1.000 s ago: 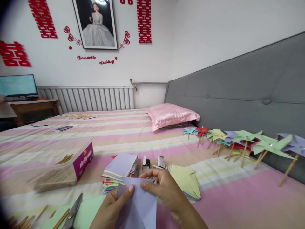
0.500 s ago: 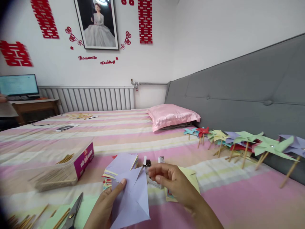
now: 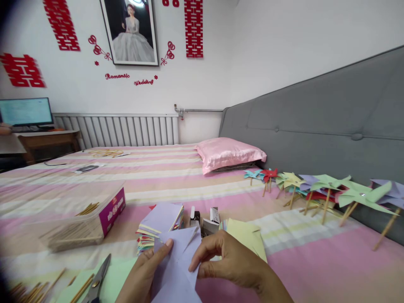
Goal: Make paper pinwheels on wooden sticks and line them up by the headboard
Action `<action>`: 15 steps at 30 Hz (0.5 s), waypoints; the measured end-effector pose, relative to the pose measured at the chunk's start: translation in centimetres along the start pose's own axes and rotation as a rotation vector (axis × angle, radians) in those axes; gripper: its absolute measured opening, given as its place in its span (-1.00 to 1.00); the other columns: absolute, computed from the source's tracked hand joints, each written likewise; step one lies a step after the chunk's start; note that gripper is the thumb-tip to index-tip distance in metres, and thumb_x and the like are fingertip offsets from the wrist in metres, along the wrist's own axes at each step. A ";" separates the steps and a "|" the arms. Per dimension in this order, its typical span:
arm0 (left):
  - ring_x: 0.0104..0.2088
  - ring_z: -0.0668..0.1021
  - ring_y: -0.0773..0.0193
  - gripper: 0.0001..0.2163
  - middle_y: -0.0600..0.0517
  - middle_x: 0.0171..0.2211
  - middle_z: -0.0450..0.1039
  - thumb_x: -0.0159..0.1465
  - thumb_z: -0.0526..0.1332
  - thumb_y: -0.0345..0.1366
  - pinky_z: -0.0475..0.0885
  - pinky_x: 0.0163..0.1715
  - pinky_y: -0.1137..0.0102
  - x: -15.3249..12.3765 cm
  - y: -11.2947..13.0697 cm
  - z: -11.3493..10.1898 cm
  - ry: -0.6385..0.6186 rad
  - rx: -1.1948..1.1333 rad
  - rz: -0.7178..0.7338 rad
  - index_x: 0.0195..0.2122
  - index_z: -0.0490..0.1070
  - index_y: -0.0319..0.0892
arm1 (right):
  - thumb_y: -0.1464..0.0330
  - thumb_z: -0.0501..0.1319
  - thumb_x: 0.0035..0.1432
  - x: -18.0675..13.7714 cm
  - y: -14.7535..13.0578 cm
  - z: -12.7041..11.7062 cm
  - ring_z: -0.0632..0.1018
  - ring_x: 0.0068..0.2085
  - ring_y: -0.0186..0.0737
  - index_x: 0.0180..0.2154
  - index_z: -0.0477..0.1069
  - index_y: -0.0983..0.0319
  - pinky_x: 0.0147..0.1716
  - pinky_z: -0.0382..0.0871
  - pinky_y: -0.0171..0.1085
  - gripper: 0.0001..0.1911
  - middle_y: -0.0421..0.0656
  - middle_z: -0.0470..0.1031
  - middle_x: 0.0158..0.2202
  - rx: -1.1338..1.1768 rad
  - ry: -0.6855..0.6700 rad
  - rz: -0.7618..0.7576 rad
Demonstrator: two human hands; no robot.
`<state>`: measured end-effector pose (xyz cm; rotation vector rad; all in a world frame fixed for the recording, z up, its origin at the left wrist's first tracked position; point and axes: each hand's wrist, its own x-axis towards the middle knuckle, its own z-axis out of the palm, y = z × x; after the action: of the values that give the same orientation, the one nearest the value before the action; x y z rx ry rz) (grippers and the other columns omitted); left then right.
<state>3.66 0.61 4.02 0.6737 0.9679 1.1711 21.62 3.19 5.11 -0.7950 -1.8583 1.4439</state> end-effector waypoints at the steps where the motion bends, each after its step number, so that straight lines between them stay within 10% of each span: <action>1: -0.71 0.43 0.33 -0.67 0.03 -0.71 0.44 -0.09 0.31 -0.04 0.30 -0.66 0.49 0.0 0.0 0.0 0.004 0.010 0.009 -0.60 0.42 -0.27 | 0.29 0.31 -0.07 0.0 -0.1 0.0 0.51 -0.32 -0.22 -0.41 0.56 0.21 -0.26 0.34 -0.27 -0.86 -0.15 0.53 -0.41 -0.010 0.001 0.004; 15: -0.71 0.40 0.35 -0.62 0.05 -0.76 0.38 -0.10 0.30 0.00 0.24 -0.67 0.50 0.7 -1.0 -0.4 -0.070 0.116 -0.001 -0.57 0.45 -0.29 | 0.29 0.32 -0.12 0.4 0.4 0.4 0.40 -0.48 -0.35 -0.54 0.50 0.27 -0.45 0.25 -0.39 -0.84 -0.24 0.43 -0.58 -0.052 0.095 0.054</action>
<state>3.83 0.95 2.84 0.8021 0.9819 1.0898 21.05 3.35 4.70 -0.9293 -1.8215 1.3716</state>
